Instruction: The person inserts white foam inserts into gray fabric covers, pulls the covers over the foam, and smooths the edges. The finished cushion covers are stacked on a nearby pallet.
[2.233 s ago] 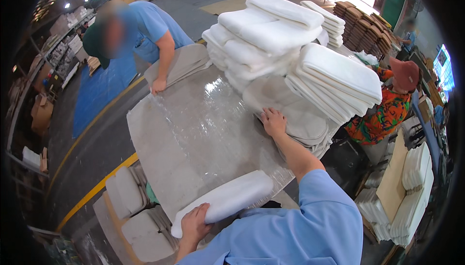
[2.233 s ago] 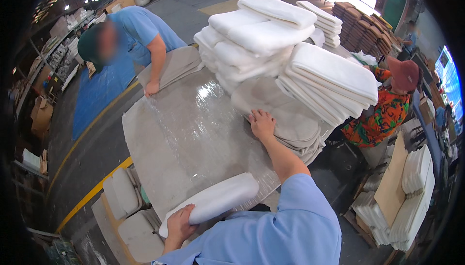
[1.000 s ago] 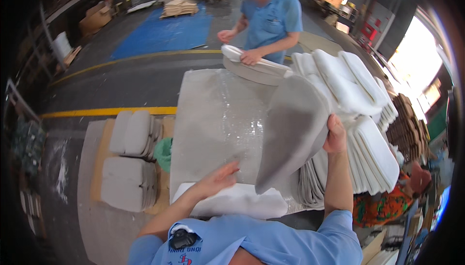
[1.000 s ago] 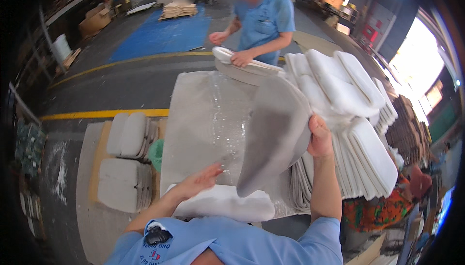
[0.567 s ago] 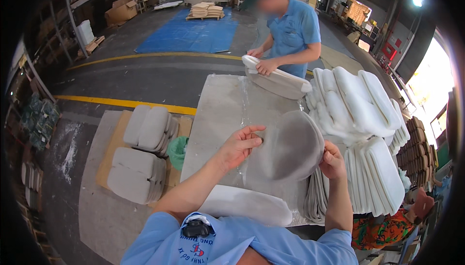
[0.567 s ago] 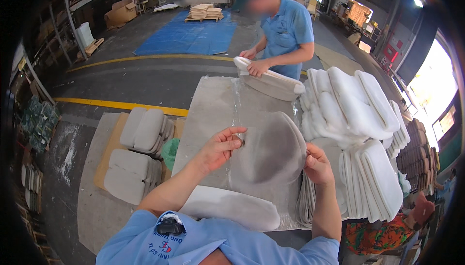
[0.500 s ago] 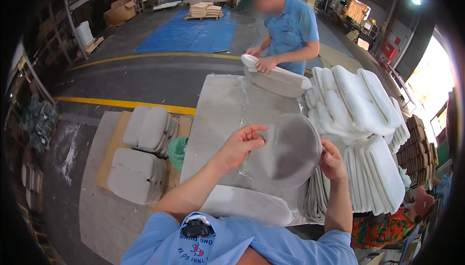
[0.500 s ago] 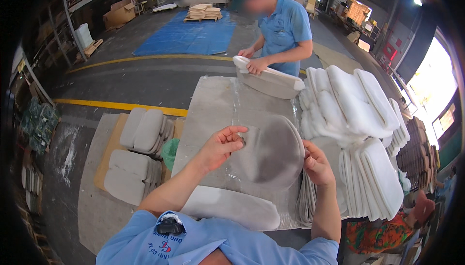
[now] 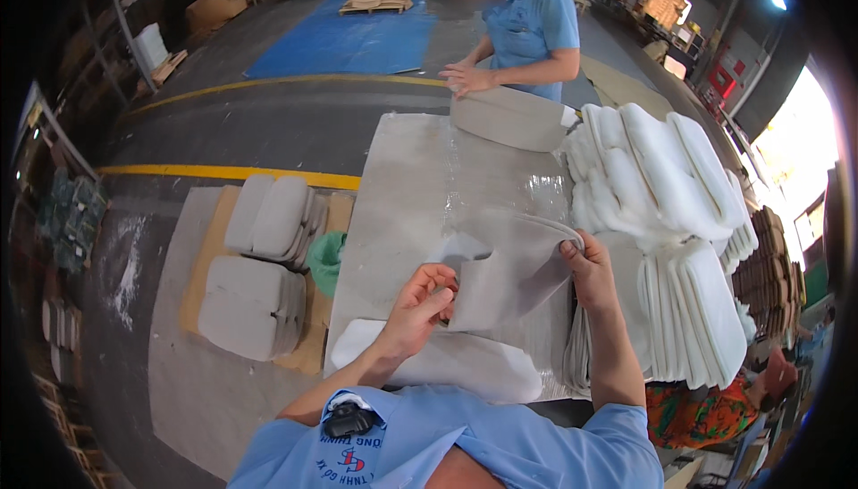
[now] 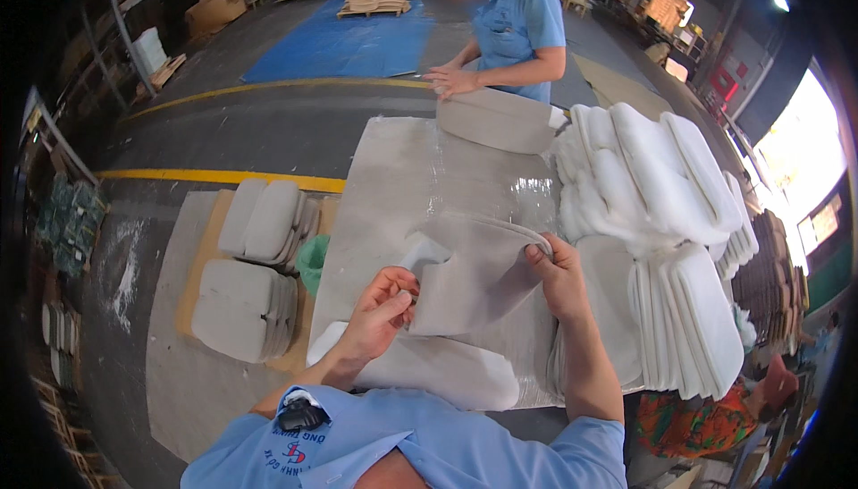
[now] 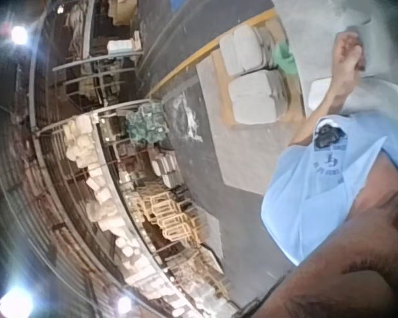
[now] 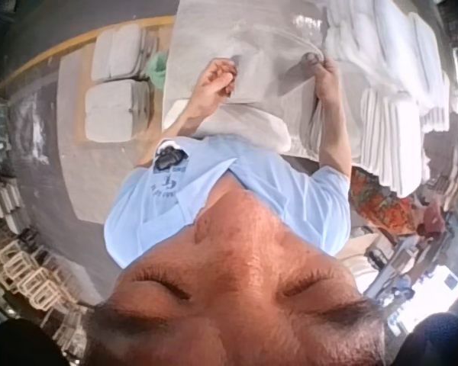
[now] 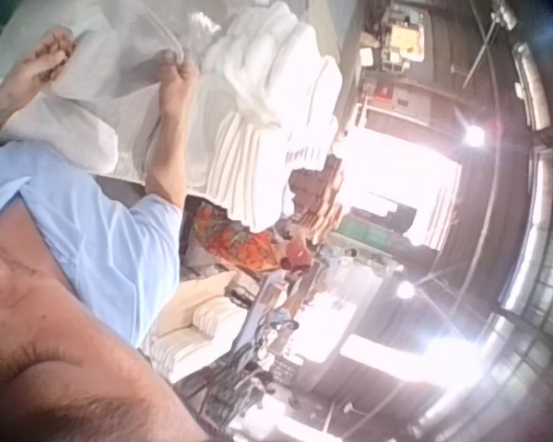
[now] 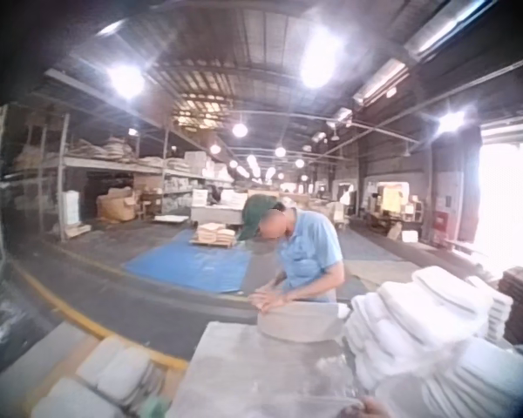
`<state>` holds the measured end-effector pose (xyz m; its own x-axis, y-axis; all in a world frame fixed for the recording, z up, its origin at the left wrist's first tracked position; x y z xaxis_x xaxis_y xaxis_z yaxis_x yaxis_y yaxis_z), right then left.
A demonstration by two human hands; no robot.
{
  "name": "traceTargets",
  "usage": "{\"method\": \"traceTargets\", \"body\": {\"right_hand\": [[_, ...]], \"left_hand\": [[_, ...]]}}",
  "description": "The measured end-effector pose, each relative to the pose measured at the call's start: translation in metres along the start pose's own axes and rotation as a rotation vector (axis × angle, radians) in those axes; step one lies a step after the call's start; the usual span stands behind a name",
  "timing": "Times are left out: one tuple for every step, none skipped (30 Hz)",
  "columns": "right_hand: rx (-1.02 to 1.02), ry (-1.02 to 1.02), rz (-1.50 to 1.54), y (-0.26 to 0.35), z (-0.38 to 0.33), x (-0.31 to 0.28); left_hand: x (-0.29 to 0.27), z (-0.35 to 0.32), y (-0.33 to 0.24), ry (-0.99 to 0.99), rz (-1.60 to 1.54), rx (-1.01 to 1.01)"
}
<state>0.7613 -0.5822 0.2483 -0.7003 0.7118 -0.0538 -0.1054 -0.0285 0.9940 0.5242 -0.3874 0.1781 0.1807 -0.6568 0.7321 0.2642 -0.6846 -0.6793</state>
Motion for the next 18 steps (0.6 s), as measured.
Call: {"method": "traceTargets", "body": {"right_hand": [[-0.016,0.016,0.016,0.003,0.006,0.007],[-0.032,0.031,0.032,0.005,0.011,0.014],[-0.047,0.044,0.048,0.008,0.014,0.021],[-0.068,0.06,0.09,0.01,0.015,0.026],[-0.088,0.073,0.132,0.012,0.015,0.029],[-0.106,0.08,0.172,0.014,0.013,0.029],[-0.16,0.096,0.193,0.019,0.008,0.029],[-0.219,0.125,0.227,0.026,0.006,0.034],[-0.278,0.148,0.26,0.033,0.003,0.035],[-0.368,0.223,0.247,0.047,0.008,0.052],[-0.452,0.281,0.224,0.058,0.01,0.063],[-0.528,0.309,0.181,0.068,0.005,0.062],[-0.585,0.299,0.148,0.079,-0.002,0.061],[-0.648,0.282,0.117,0.091,-0.012,0.059],[-0.711,0.27,0.09,0.1,-0.023,0.058],[-0.692,0.179,0.092,0.101,-0.035,0.048],[-0.683,0.142,0.08,0.101,-0.045,0.04],[-0.673,0.11,0.072,0.1,-0.053,0.032]], "left_hand": [[-0.005,0.0,0.004,0.037,-0.11,-0.033],[-0.009,-0.001,0.007,0.078,-0.221,-0.064],[-0.014,-0.003,0.015,0.068,-0.249,-0.153],[-0.011,-0.002,0.021,0.062,-0.283,-0.25],[-0.006,-0.001,0.029,0.061,-0.318,-0.35],[-0.002,0.0,0.039,0.011,-0.278,-0.407],[0.005,0.003,0.05,-0.029,-0.239,-0.471],[0.008,0.004,0.058,-0.08,-0.189,-0.522],[0.003,0.011,0.078,-0.007,-0.04,-0.508],[-0.023,0.014,0.097,0.033,0.131,-0.458],[-0.037,0.017,0.102,0.033,0.234,-0.401],[-0.041,0.024,0.104,0.001,0.236,-0.353],[-0.044,0.033,0.1,-0.054,0.204,-0.301],[-0.044,0.044,0.092,-0.1,0.156,-0.259],[-0.046,0.055,0.081,-0.145,0.1,-0.21],[-0.045,0.069,0.063,-0.173,0.033,-0.165],[-0.043,0.082,0.043,-0.178,-0.03,-0.123],[-0.04,0.095,0.02,-0.176,-0.096,-0.078]]}}
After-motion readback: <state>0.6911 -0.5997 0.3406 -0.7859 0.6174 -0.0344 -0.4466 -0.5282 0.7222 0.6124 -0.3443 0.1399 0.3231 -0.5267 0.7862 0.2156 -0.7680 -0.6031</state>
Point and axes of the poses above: each hand's wrist, its own z-axis towards the middle knuckle, its own x-axis out of the palm, y = z × x, the point moved 5 cm from there along z, towards the middle knuckle, and after that the axes turned 2 degrees about -z, right-handed, at the moved point
